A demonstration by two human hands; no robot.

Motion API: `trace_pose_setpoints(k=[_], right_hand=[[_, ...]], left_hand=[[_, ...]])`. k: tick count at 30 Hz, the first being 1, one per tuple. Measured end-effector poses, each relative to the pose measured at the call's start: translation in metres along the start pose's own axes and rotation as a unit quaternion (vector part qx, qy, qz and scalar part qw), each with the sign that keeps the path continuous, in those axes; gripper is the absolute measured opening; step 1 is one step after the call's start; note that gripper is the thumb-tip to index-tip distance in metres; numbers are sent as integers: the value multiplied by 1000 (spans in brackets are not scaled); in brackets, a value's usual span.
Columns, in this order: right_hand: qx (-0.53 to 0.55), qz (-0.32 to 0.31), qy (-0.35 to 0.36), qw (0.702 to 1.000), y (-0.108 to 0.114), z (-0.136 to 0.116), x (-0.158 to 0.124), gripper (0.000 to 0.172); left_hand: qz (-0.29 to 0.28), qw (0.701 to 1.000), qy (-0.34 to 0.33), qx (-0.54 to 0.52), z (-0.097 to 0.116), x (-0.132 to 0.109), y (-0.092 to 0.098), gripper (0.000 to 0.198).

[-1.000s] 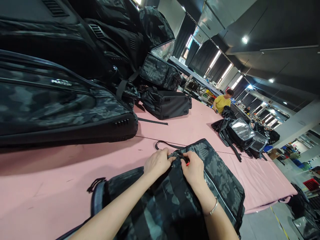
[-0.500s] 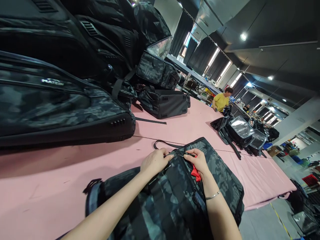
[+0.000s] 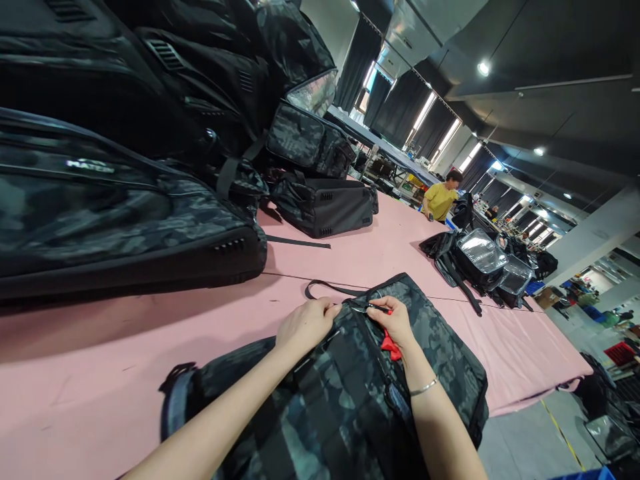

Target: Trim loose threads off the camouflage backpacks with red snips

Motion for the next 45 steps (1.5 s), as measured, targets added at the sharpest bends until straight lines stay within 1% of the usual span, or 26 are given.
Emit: trace_pose_setpoints(k=[3,5,11,15,17,21,23,24,27,29,33,37,41,45], right_hand=[[4,-3,-6,1000,0,7,2,35],[-6,4,4,1000,-2,8,1,35],[-79,54,71,993,-14,-2,-6,26],[-137,76,97,983,-11,-11,-7,22],[-173,69,112,976,-7,-20,-10,18],[-239,26,154,958,-7,-42,-23,14],[-276,-4,172,946,-12,-51,-29,15],[-306,-21,181,934,-15,-54,-32,15],[-419,-66,209,881,-24,-60,-38,17],[-474,-79,217,850,-28,-62,-40,17],[-533,-86,222,812,-31,-64,-43,15],[-551,-93,233,796,-34,-64,-45,17],[-556,-99,233,791,-36,-63,-45,16],[-563,-87,234,788,-39,-63,-48,16]], left_hand=[[3,1000,-3,2,0,-1,0,28],[1,1000,-8,0,0,-1,1,27],[6,1000,-15,6,-2,0,-1,22],[23,999,-18,14,-2,-2,-4,24],[33,999,-19,16,-2,-2,-5,24],[50,998,-20,19,-2,-3,-6,21],[54,998,-22,19,-2,-3,-7,19],[55,998,-22,18,-3,-3,-7,19],[59,998,-25,17,-4,-3,-7,17],[63,997,-28,16,-4,-3,-7,17],[69,997,-32,13,-4,-5,-7,18],[74,997,-33,11,-5,-4,-8,19],[75,996,-36,11,-5,-4,-9,18],[77,996,-38,14,-5,-4,-9,18]])
Point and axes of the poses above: each hand's wrist, its own x-axis towards the middle knuckle, its own y-axis out of the back of the hand, z = x × y, the point moved 4 cm from there along x, towards the middle knuckle, and after that the axes turned 10 degrees about y, right-handed, at the moved point
